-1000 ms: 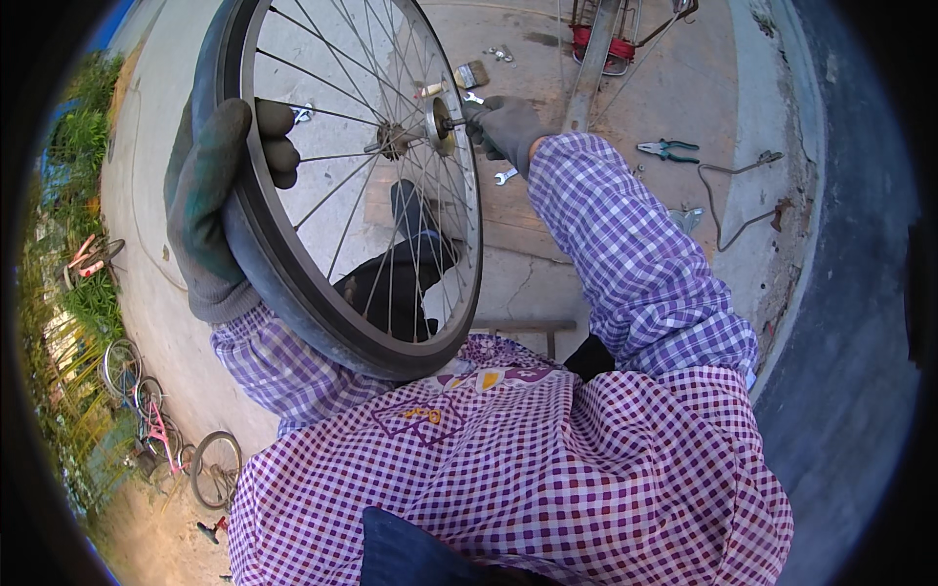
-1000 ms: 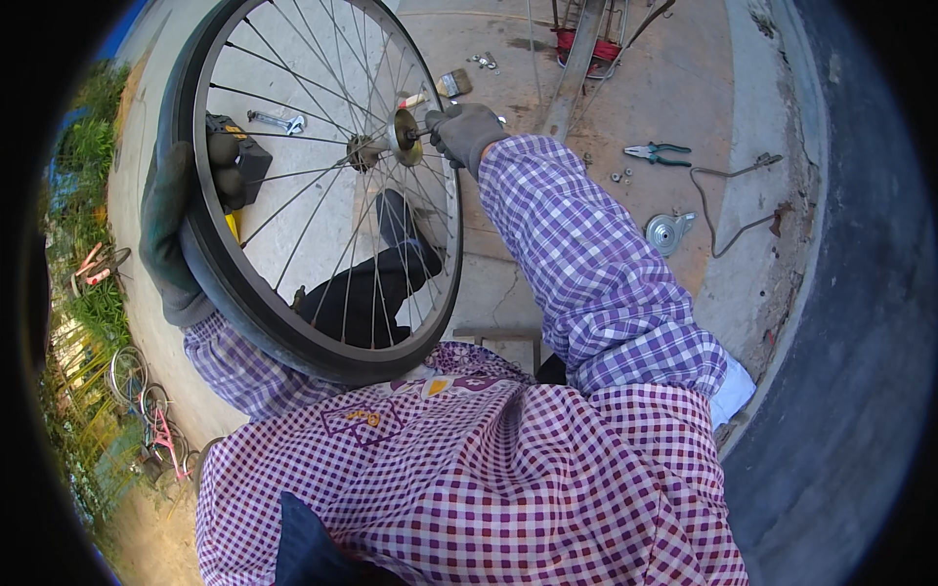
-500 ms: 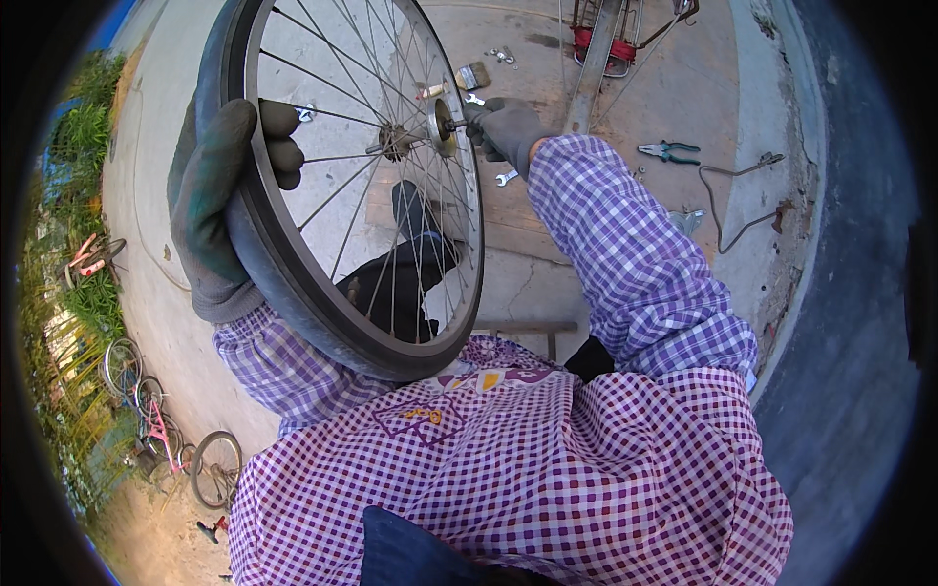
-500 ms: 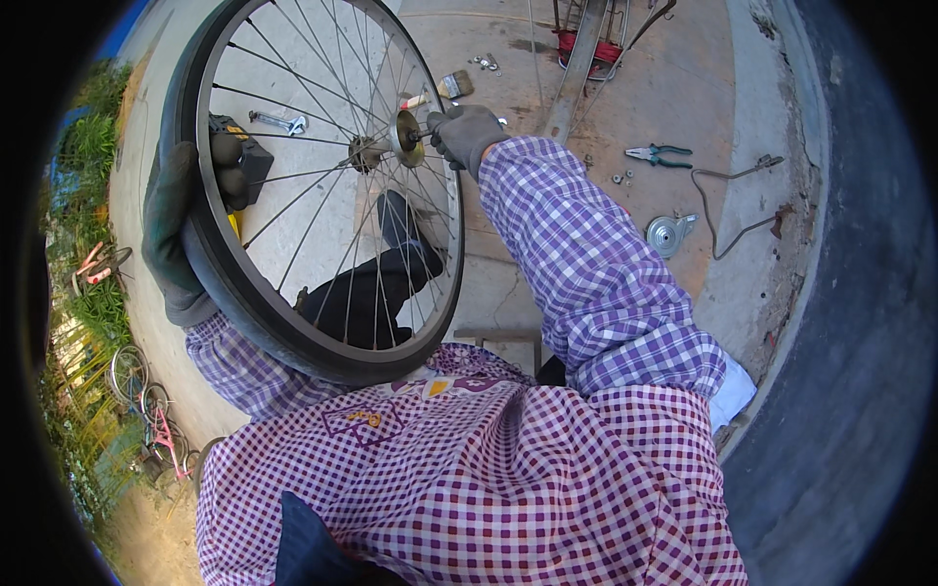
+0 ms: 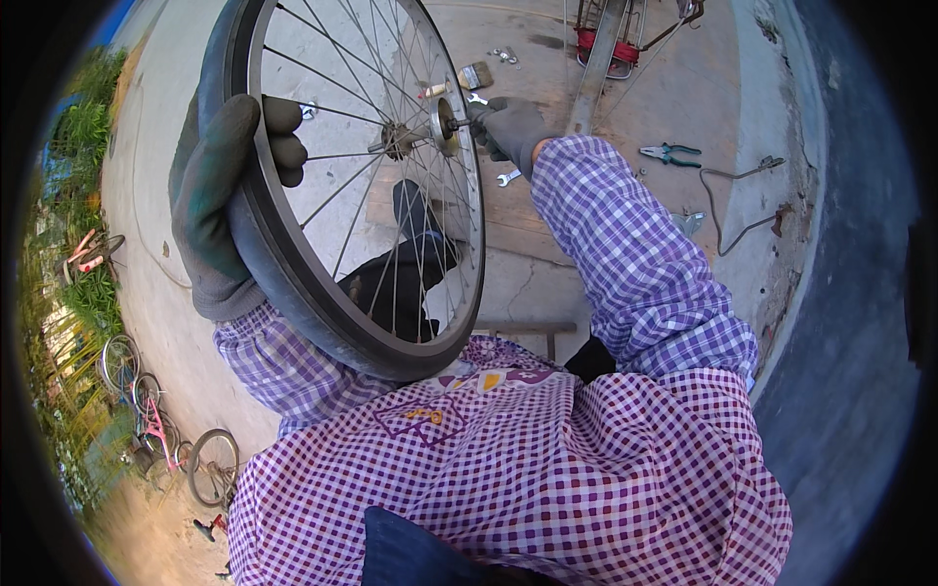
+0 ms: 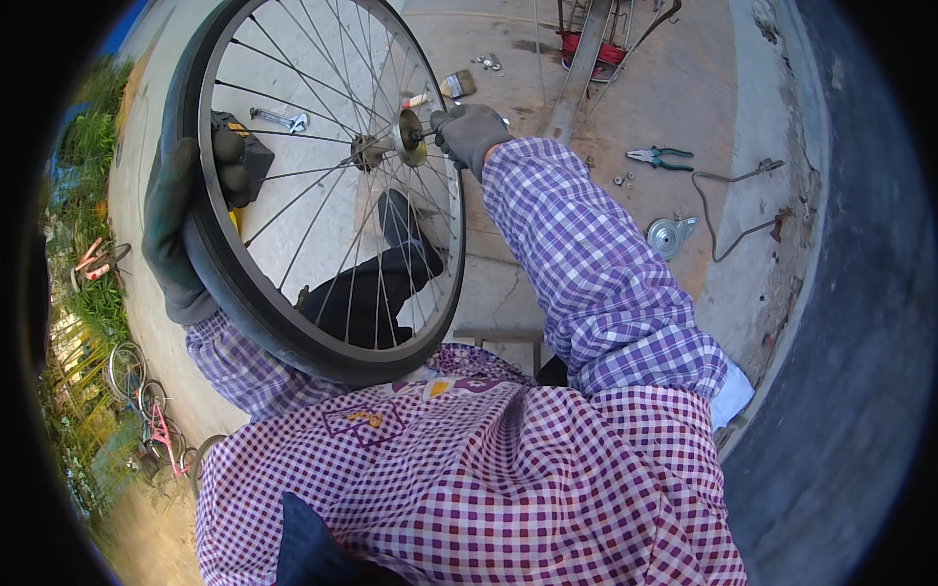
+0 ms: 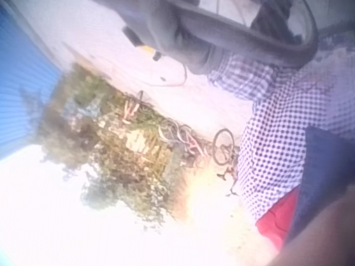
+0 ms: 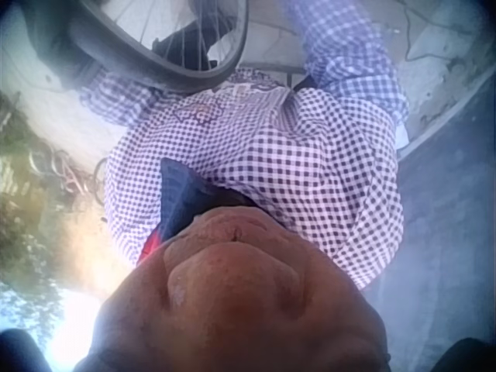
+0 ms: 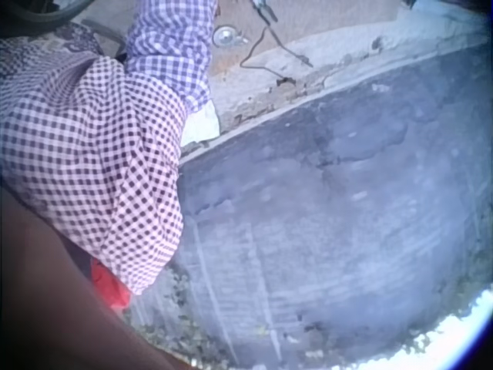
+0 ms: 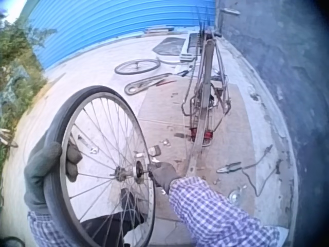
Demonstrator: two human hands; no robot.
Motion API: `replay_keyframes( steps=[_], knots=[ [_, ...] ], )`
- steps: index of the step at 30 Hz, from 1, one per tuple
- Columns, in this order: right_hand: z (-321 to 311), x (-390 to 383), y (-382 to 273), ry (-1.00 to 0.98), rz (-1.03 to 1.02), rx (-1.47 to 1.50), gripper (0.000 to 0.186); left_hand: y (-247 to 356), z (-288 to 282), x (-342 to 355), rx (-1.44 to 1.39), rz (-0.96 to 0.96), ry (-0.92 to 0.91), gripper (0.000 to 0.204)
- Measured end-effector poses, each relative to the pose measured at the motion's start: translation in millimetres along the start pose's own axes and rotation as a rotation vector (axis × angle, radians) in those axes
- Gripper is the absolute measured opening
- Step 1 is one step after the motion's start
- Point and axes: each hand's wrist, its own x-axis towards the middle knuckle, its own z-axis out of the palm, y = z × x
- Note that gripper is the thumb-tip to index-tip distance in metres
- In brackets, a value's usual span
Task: The person holds a bicycle wheel and uses a wrench to tighten the axle nut on the hub. They rotate the wheel and continue adjusting the nut with both hands to secure the hub assembly.
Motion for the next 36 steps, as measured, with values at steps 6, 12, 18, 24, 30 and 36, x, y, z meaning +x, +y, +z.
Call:
replay_keyframes(
  steps=[6, 12, 18, 24, 30, 36],
  knots=[
    [2.8, -0.8, 3.2, -0.041, -0.024, 0.016, 0.031, -0.1, -2.2, -6.0, 0.001, -0.013, 0.037, 0.044],
    [5.0, -3.5, 2.8, -0.052, -0.002, 0.082, 0.032, -0.2, -7.6, -6.8, 0.008, 0.003, 0.026, 0.044],
    [8.9, -2.5, 2.8, -0.081, -0.005, 0.108, 0.031, 1.5, -6.7, -7.9, 0.034, 0.010, 0.040, 0.047],
    [3.5, -5.6, -0.1, -0.116, 0.034, 0.160, 0.032, 4.1, -1.8, -5.2, 0.104, 0.064, 0.024, 0.051],
    [-0.6, -7.1, -2.3, -0.126, 0.032, 0.133, 0.030, 2.1, -3.7, -4.0, 0.079, 0.089, 0.044, 0.050],
    [2.2, -5.6, -0.7, -0.128, 0.029, 0.112, 0.027, -0.1, -9.1, -2.7, 0.019, 0.085, 0.037, 0.049]
  ],
)
